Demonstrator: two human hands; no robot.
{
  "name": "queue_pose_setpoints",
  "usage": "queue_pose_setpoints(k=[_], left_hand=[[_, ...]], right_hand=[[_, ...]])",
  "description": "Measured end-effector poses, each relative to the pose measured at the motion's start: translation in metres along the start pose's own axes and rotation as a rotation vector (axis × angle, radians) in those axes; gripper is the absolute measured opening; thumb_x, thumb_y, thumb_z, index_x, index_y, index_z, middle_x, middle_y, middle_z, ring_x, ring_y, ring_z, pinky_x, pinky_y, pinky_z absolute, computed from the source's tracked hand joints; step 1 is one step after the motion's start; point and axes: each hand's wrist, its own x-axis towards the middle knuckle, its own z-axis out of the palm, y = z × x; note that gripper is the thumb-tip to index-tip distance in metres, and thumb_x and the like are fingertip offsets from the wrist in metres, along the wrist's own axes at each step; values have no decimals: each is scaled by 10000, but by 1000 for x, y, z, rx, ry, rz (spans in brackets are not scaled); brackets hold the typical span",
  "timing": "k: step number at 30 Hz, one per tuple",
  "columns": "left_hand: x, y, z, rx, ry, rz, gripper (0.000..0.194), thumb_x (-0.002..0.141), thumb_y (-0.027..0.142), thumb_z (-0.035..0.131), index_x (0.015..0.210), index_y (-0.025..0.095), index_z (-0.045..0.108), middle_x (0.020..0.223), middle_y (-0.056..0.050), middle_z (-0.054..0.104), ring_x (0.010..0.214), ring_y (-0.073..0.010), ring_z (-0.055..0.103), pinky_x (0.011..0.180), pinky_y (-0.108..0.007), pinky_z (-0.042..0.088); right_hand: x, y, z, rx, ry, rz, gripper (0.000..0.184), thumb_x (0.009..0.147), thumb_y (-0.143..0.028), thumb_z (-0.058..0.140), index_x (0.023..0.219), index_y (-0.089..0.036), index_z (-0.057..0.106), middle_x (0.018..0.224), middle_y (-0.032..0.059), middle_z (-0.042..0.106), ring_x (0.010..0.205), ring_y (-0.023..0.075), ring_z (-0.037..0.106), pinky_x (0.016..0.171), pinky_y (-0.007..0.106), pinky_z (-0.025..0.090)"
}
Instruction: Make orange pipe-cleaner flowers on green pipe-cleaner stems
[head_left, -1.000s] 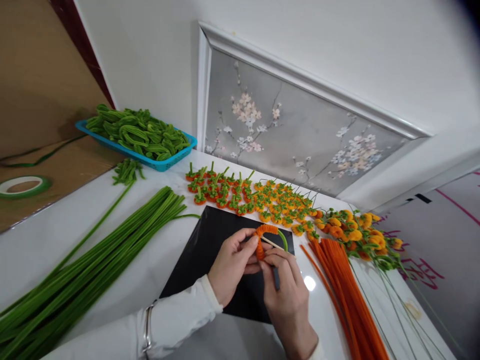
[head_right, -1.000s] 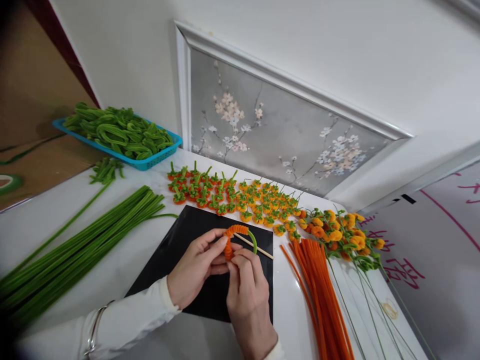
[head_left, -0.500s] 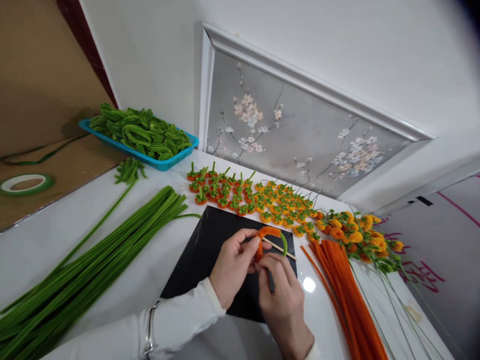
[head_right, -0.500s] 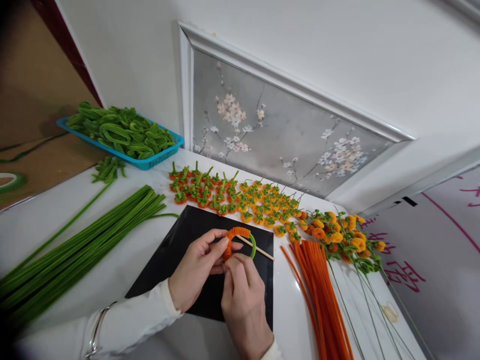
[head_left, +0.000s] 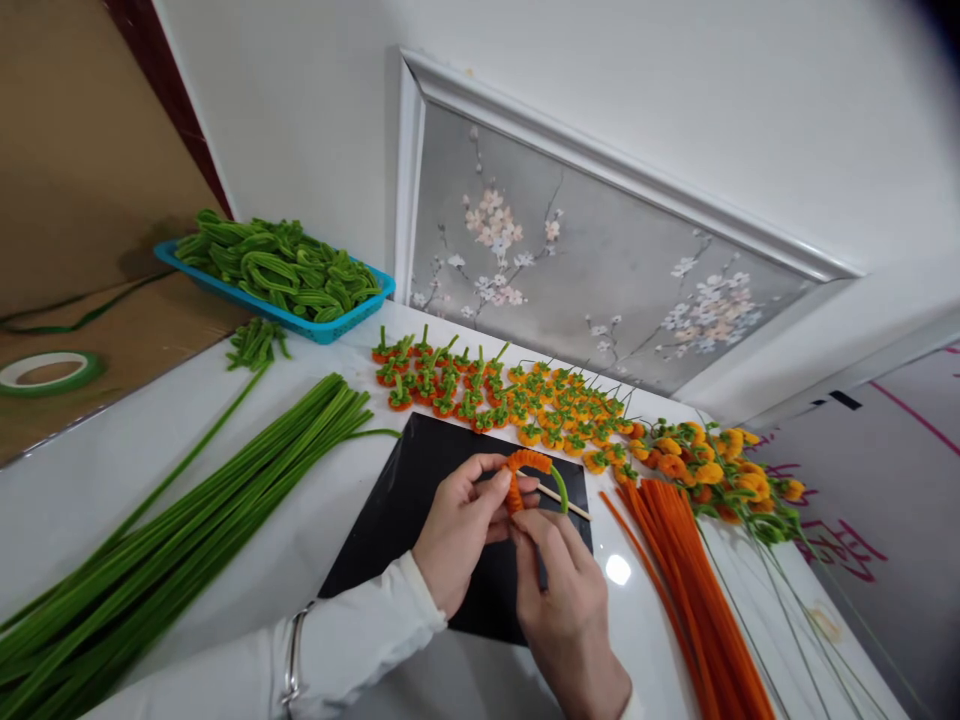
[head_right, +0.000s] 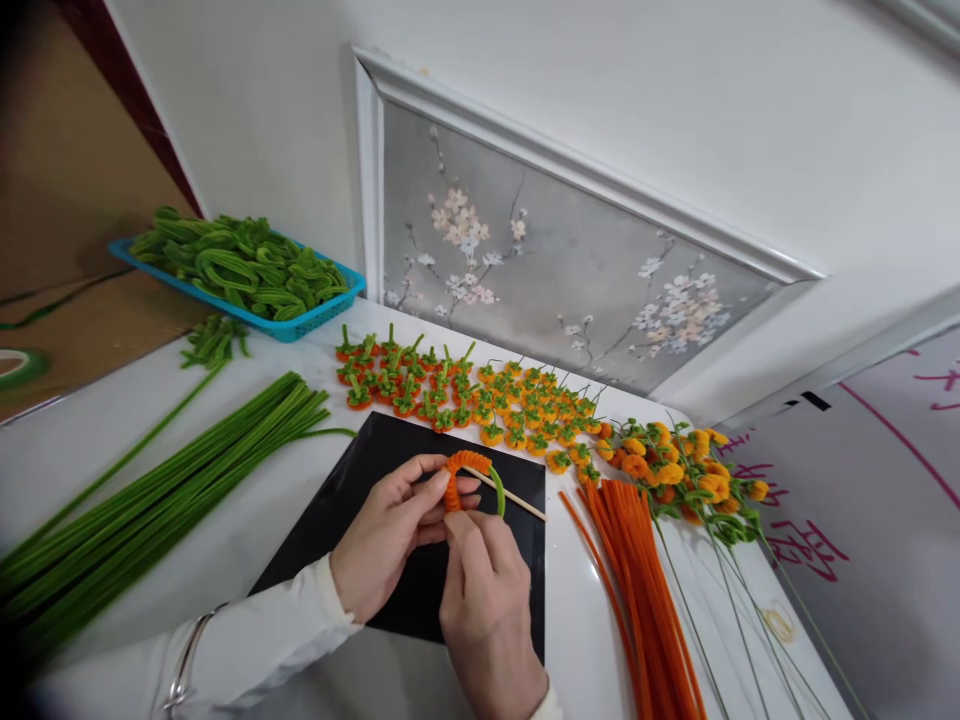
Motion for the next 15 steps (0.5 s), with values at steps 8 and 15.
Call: queue_pose_setpoints(k=[8, 15], left_hand=[[-3, -6, 2, -44, -47, 7, 200, 845, 322, 581, 954, 170, 513, 954, -91, 703, 770, -172, 679, 656, -253, 510], [-6, -13, 4, -33, -57, 24, 312, 737, 410, 681, 893, 171, 554, 839, -26, 670, 720, -140, 626, 672, -252, 515]], right_hand=[[3, -2, 0, 3, 65, 15, 223, 905, -96, 429, 1060, -190, 559, 923, 72, 632, 867, 158, 627, 728, 265, 550], [6, 0, 1, -12, 123, 23, 184, 905, -121, 453, 1034, -193, 563, 984, 94, 652, 946, 185, 639, 742, 291, 559]])
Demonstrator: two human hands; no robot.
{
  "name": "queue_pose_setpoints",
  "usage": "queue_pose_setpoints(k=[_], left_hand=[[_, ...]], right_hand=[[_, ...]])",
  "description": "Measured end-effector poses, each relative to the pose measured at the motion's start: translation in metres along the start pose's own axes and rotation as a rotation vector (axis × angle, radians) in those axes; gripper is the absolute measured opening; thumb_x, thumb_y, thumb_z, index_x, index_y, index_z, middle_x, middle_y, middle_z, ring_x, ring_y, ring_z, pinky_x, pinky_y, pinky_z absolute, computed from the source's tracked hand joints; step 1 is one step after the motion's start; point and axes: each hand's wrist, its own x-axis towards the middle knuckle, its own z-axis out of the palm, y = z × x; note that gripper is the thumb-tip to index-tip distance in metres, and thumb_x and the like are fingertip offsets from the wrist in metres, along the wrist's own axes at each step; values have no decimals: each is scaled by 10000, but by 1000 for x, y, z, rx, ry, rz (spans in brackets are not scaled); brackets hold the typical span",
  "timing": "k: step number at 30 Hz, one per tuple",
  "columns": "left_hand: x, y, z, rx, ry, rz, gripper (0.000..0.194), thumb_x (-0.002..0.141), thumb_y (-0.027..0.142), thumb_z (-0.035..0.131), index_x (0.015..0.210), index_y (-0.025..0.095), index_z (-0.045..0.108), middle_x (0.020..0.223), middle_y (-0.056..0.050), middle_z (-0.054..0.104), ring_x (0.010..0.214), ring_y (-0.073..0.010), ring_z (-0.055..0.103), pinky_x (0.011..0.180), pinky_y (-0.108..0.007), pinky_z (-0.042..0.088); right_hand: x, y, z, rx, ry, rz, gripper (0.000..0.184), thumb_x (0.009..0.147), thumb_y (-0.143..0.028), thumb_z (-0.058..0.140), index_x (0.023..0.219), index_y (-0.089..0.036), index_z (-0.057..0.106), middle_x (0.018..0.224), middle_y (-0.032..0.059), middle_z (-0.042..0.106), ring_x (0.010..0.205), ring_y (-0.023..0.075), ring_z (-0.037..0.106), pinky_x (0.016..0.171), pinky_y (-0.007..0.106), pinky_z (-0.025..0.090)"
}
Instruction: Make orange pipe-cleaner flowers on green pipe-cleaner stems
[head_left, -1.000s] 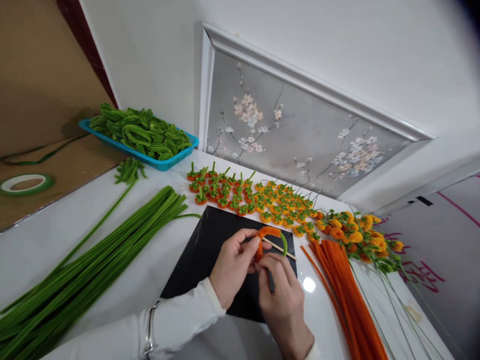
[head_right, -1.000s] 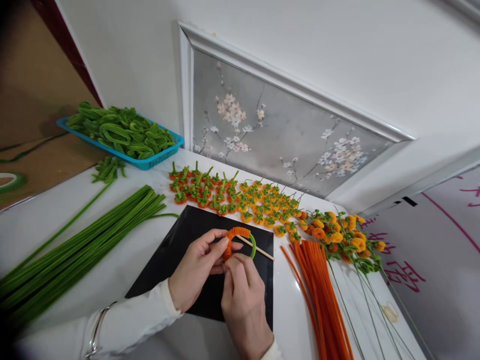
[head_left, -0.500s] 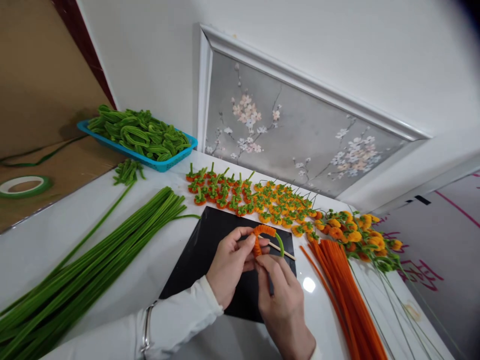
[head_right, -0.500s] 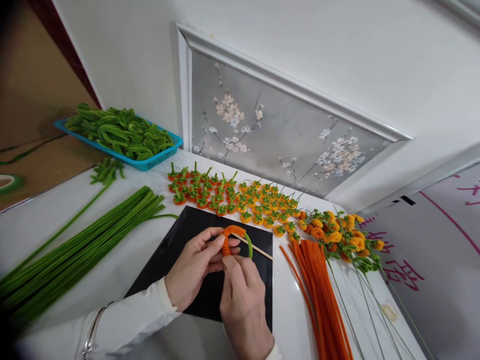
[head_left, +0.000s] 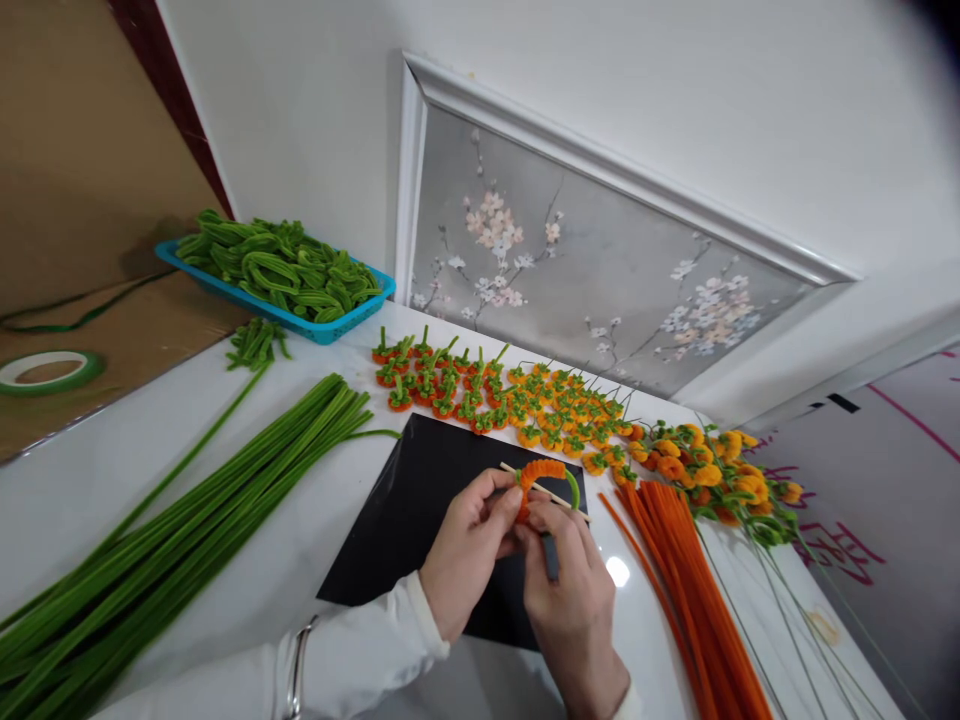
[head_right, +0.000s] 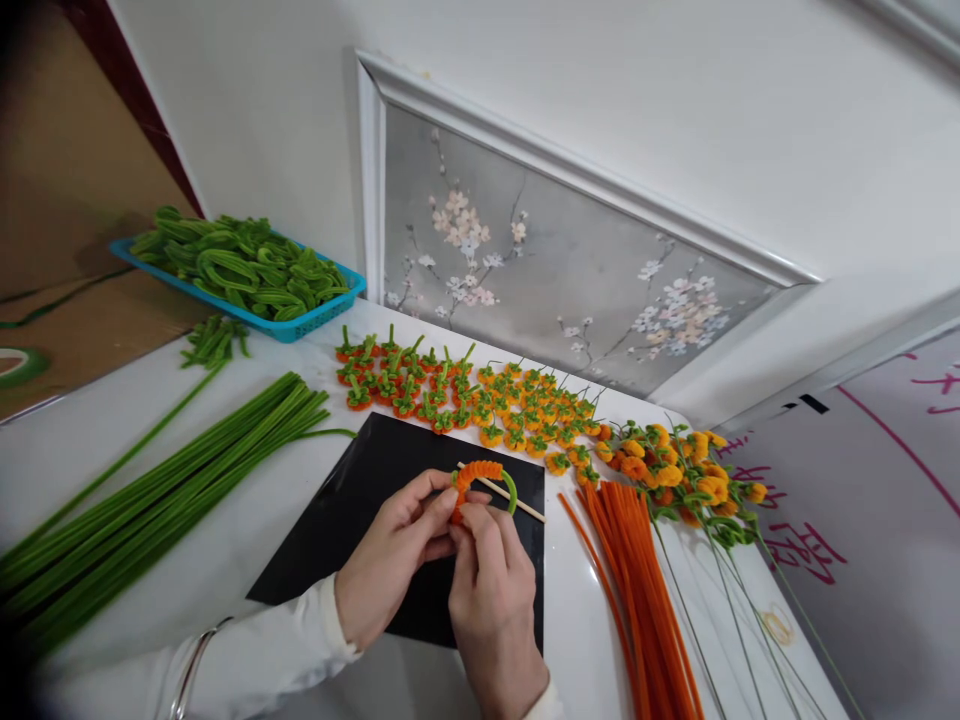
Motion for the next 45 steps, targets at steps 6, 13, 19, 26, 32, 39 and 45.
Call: queue_pose_setpoints(k=[6, 13, 19, 26, 32, 39, 45], left_hand=[[11, 4, -10, 275, -40, 83, 236, 799, 384, 594, 891, 167, 584, 769, -14, 612, 683, -142, 596, 546, -212, 489], [29, 12, -26, 684, -372, 54, 212, 827, 288, 550, 825, 120, 679, 693, -36, 660, 497, -89, 517, 527, -211, 408], [33, 13, -30, 583, -371, -93, 237, 806, 351, 594, 862, 121, 610, 714, -52, 694, 489, -83, 492, 524, -211, 355], [31, 14, -27, 417, -397, -193, 334, 769, 455, 637, 762, 124, 589, 689, -35, 645, 491, -70, 464, 497, -205, 335], [34, 14, -32, 295, -460, -356, 328, 719, 415, 704, 653, 135, 546, 490, 64, 426, 386, -18, 180, 392, -200, 89], [32, 21, -34, 335, -524, -393, 241, 764, 349, 648, 676, 129, 603, 544, -13, 569, 439, -67, 410, 408, -184, 266], [31, 27, -40, 342, -617, -482, 315, 767, 467, 635, 857, 174, 559, 900, -100, 706, 506, -106, 613, 379, -147, 320]], right_hand=[[9, 8, -15, -19, 1, -37, 167, 876, -177, 553, 1035, -194, 602, 948, 81, 655, 890, 184, 626, 750, 303, 546], [33, 31, -41, 116, -278, 217, 176, 889, -200, 502, 871, -188, 677, 773, 40, 669, 676, 150, 631, 591, 239, 513], [34, 33, -37, 204, -439, 189, 183, 875, -155, 499, 814, -194, 667, 718, 3, 647, 623, 118, 603, 562, 197, 477], [28, 33, -22, 13, -369, -6, 238, 931, -183, 374, 835, -172, 591, 745, 32, 577, 655, 136, 556, 609, 234, 457], [22, 28, -13, -82, -290, -65, 178, 915, -157, 407, 824, -178, 558, 792, 41, 595, 702, 146, 551, 629, 246, 441], [25, 43, -22, -250, -147, -41, 214, 915, -109, 364, 839, -178, 551, 767, 46, 585, 701, 163, 552, 646, 268, 429], [27, 64, -46, -341, 0, 41, 173, 935, -181, 397, 845, -180, 544, 779, 58, 586, 735, 178, 565, 661, 275, 428]])
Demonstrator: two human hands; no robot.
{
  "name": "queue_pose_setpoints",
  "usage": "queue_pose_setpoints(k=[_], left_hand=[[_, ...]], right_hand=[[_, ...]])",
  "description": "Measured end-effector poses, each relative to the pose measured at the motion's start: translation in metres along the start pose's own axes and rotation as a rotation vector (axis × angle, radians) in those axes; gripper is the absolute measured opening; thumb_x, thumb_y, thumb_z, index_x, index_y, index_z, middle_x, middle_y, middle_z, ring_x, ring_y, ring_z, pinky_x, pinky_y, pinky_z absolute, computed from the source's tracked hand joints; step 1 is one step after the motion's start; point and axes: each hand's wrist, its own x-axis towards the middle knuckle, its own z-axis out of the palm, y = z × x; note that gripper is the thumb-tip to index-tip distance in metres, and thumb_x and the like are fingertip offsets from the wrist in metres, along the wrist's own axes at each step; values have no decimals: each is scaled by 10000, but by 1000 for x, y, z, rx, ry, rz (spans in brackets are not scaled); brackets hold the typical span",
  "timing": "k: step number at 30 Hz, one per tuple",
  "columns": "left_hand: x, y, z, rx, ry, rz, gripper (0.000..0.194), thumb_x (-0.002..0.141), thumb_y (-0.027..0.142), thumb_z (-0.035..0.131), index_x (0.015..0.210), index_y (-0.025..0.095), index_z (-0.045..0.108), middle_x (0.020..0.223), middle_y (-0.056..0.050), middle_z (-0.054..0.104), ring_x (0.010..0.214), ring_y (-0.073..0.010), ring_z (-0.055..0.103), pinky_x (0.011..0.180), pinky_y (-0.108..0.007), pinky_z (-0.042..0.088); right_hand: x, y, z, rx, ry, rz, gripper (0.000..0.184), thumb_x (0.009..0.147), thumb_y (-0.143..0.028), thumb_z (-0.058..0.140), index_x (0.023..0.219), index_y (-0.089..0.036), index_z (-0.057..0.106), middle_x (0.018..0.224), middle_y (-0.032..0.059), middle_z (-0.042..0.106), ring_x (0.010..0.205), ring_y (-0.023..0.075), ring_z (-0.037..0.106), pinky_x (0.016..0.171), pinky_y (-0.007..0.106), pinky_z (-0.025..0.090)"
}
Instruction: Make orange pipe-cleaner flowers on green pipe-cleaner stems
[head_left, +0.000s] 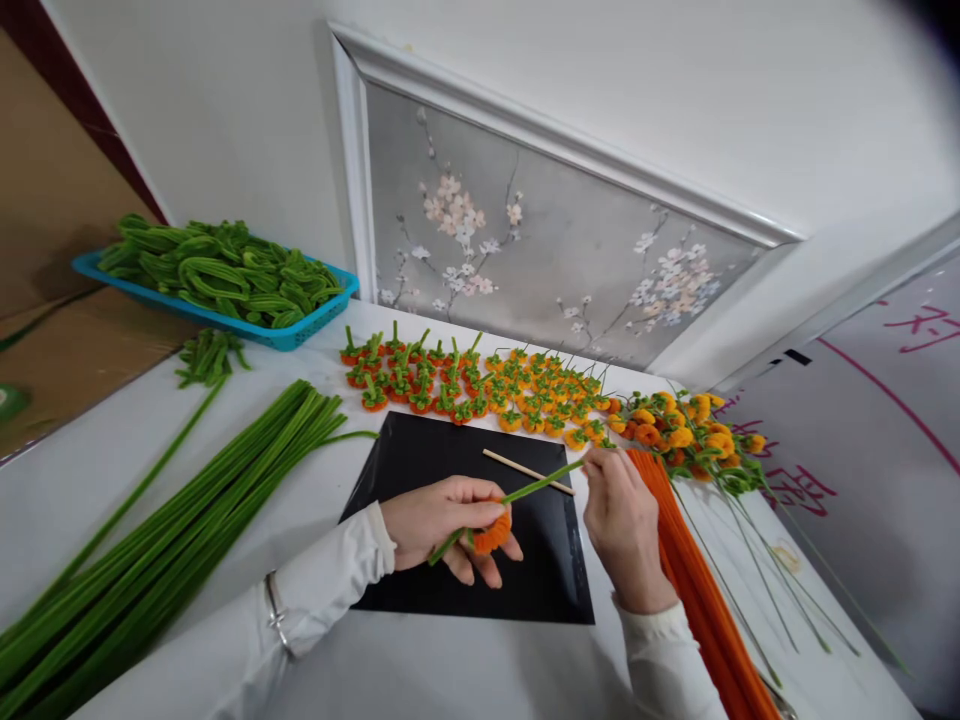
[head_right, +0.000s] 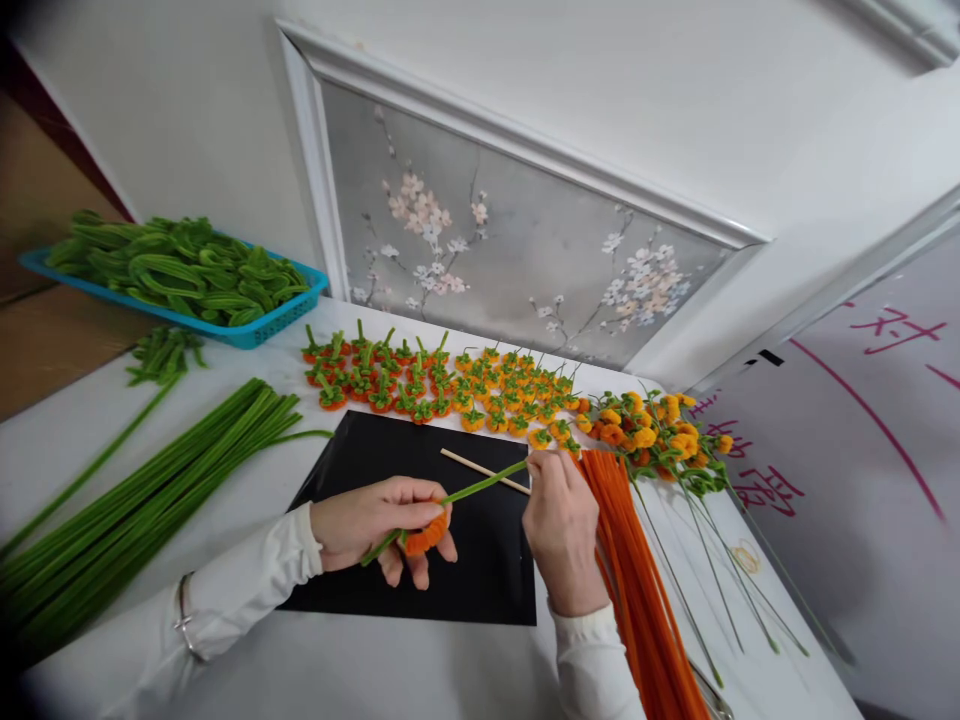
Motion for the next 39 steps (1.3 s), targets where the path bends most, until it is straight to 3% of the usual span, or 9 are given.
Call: queue_pose_setpoints(k=[3, 6, 11, 13, 15, 18, 28, 32, 39], left_hand=[[0, 1, -3, 63, 71, 77, 318, 769, 447, 642, 888, 156, 594, 937, -103, 693, 501, -85, 610, 394, -149, 350], [4, 1, -5, 185, 195, 165, 297, 770, 400, 644, 865, 119, 635, 872, -91, 685, 517, -67, 577, 421, -147, 365], [10, 1, -3, 287, 285, 210, 267, 779, 376, 618, 849, 120, 650, 762, -31, 638, 538, -78, 567, 457, -165, 392], [10, 1, 0, 252, 281, 206, 285, 795, 392, 598, 878, 123, 645, 762, -30, 634, 529, -75, 559, 448, -165, 379], [9, 2, 1, 236, 284, 211, 313, 814, 416, 571, 873, 116, 640, 748, -35, 632, 509, -68, 537, 428, -161, 353], [8, 3, 1, 251, 286, 204, 347, 818, 439, 565, 813, 100, 637, 770, -63, 655, 478, -52, 500, 398, -157, 305], [6, 3, -9, 226, 229, 53, 318, 763, 405, 623, 783, 93, 676, 779, -84, 679, 479, -48, 447, 388, -180, 132], [6, 3, -10, 233, 264, 90, 338, 760, 410, 630, 859, 91, 674, 680, -36, 626, 447, -37, 341, 403, -197, 132], [5, 9, -6, 249, 421, 239, 375, 789, 422, 594, 997, 112, 619, 689, -10, 599, 469, -50, 323, 414, -212, 116]], right_hand=[[-2, 11, -7, -37, 10, 60, 189, 944, -223, 393, 837, -184, 544, 760, 51, 578, 705, 181, 555, 650, 284, 425], [-3, 14, -11, 15, -116, 71, 199, 951, -244, 378, 871, -186, 550, 791, 52, 590, 726, 182, 569, 657, 292, 440], [0, -7, -11, 24, -152, -76, 252, 940, -246, 406, 1154, -191, 527, 1163, 112, 580, 1088, 245, 521, 874, 398, 416], [-1, -22, -4, 33, -213, -155, 228, 937, -251, 429, 1122, -192, 549, 1093, 97, 624, 1026, 238, 556, 862, 386, 409], [-3, -34, 4, 50, -297, -195, 188, 947, -240, 416, 1012, -188, 585, 892, 60, 666, 808, 195, 605, 773, 335, 421], [-8, -44, 16, 44, -350, -158, 220, 957, -224, 386, 927, -187, 601, 757, 32, 637, 682, 162, 596, 645, 262, 408], [-13, -45, 12, 100, -368, -71, 212, 924, -185, 415, 879, -195, 622, 711, 20, 607, 652, 150, 582, 575, 236, 353], [-12, -40, 8, 117, -376, -30, 221, 928, -197, 411, 877, -194, 626, 730, 26, 622, 639, 149, 593, 569, 237, 365], [-10, -31, -2, 179, -358, 29, 220, 923, -209, 424, 935, -187, 643, 763, 42, 657, 648, 157, 625, 582, 243, 432]])
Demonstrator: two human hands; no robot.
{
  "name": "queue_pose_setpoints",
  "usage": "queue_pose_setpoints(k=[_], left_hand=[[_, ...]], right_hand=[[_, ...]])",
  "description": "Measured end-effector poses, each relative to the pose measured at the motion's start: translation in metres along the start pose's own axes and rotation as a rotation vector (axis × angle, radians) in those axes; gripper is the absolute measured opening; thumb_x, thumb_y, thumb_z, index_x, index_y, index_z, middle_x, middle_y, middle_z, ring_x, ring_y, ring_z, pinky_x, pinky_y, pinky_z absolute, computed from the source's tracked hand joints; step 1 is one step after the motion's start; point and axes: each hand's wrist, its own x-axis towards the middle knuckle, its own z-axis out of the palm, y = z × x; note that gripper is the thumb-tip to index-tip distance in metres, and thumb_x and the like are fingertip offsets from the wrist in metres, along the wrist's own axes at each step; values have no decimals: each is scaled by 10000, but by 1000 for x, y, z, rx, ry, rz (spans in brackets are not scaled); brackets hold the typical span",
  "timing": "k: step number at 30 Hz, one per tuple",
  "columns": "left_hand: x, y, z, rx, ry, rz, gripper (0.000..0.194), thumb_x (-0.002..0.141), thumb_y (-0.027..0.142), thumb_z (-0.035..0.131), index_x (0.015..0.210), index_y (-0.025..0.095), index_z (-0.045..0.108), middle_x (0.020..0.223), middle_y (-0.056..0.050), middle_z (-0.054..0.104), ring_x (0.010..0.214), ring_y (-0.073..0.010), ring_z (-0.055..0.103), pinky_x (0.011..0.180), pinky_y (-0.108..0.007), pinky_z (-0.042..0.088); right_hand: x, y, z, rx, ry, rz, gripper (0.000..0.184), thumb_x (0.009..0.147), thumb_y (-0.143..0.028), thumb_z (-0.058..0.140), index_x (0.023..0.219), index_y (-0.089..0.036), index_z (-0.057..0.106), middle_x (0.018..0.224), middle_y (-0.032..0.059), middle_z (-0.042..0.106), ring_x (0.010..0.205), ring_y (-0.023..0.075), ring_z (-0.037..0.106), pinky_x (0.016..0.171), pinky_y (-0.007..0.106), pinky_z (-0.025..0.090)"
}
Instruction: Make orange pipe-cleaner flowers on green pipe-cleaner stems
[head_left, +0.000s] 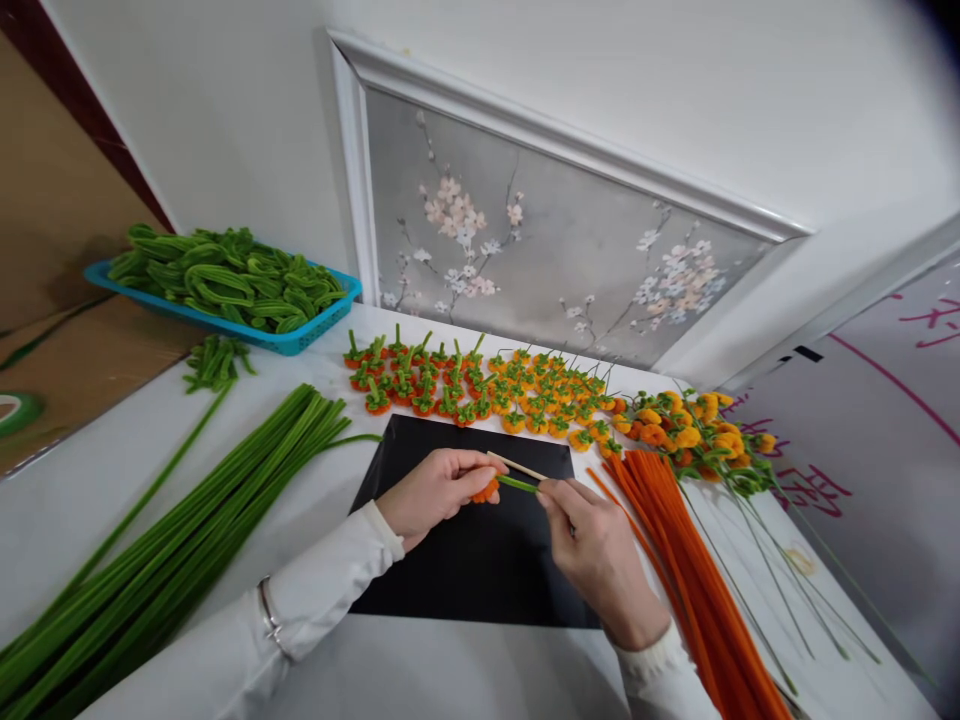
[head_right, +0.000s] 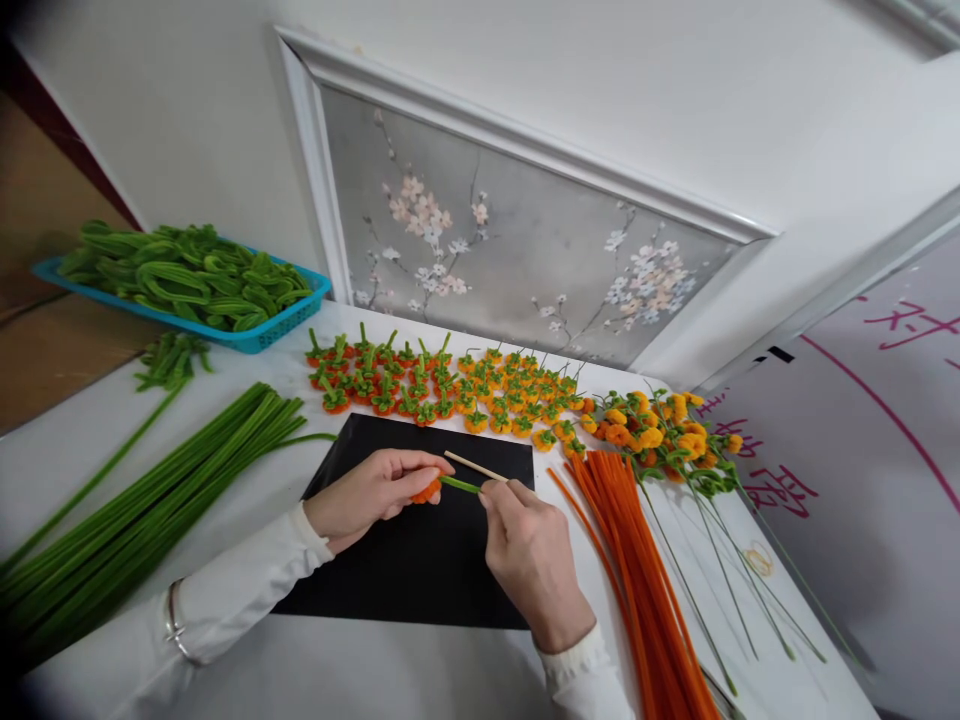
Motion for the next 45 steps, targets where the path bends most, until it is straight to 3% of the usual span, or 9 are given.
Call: queue_pose_setpoints(k=[7, 12, 15, 19, 24, 28, 36, 41, 45], left_hand=[[-3, -1, 10, 24, -15, 77, 378, 798, 391, 614, 1065, 139, 524, 661, 19, 583, 604, -90, 500, 533, -191, 332], [-6, 4, 9, -98, -12, -56, 466, 847, 576, 451, 1055, 165, 523, 661, 44, 485, 497, -53, 407, 420, -171, 196], [-6, 6, 2, -106, -127, -111, 465, 809, 568, 526, 986, 138, 544, 756, -19, 592, 574, -80, 515, 460, -178, 304], [-2, 5, -7, 86, -228, -115, 406, 788, 513, 582, 785, 108, 567, 714, -63, 667, 526, -79, 521, 485, -196, 364], [-1, 3, -6, 175, -235, -68, 397, 834, 492, 517, 687, 125, 547, 570, -11, 622, 408, -50, 416, 417, -182, 293], [-3, 3, -5, 210, -326, -23, 399, 865, 467, 477, 647, 136, 516, 512, 13, 564, 372, -36, 313, 388, -186, 208], [-6, 5, -3, 155, -416, -27, 319, 893, 449, 455, 781, 155, 511, 455, 68, 457, 371, -46, 249, 381, -198, 149], [-7, 9, -5, 213, -432, -9, 323, 916, 411, 421, 989, 125, 555, 494, 54, 517, 361, -48, 299, 393, -198, 214], [-10, 13, -10, 142, -499, -97, 380, 914, 363, 436, 1192, 118, 518, 453, 69, 478, 346, -50, 270, 377, -194, 168]], right_hand=[[6, -9, 11, 256, -82, -63, 350, 876, -236, 536, 1225, -222, 540, 1065, 77, 653, 890, 197, 647, 763, 302, 540], [5, -9, 24, 252, -15, -121, 260, 911, -224, 488, 1143, -205, 603, 1017, 78, 660, 921, 192, 645, 782, 281, 547], [3, -3, 25, 190, 8, -111, 250, 934, -240, 446, 1121, -198, 607, 942, 82, 654, 828, 185, 651, 713, 279, 553], [4, -3, 19, 143, 24, -109, 267, 950, -250, 399, 1109, -195, 606, 908, 92, 649, 806, 196, 646, 700, 307, 555], [6, -12, 17, 197, -62, -120, 467, 883, -291, 549, 1331, -205, 446, 1232, 119, 556, 1100, 227, 573, 892, 341, 525], [7, -16, 19, 281, -80, -138, 330, 898, -228, 518, 1228, -220, 530, 1148, 81, 594, 1031, 180, 606, 899, 289, 513], [10, -19, 15, 375, 43, -46, 191, 896, -209, 491, 1061, -208, 587, 963, 70, 636, 877, 185, 614, 783, 309, 519], [10, -18, 16, 421, 104, -6, 183, 857, -187, 555, 1026, -202, 625, 926, 51, 661, 843, 167, 630, 759, 274, 519], [8, -17, 15, 428, 111, 11, 210, 827, -179, 583, 1028, -210, 637, 924, 41, 673, 810, 162, 635, 719, 264, 526]])
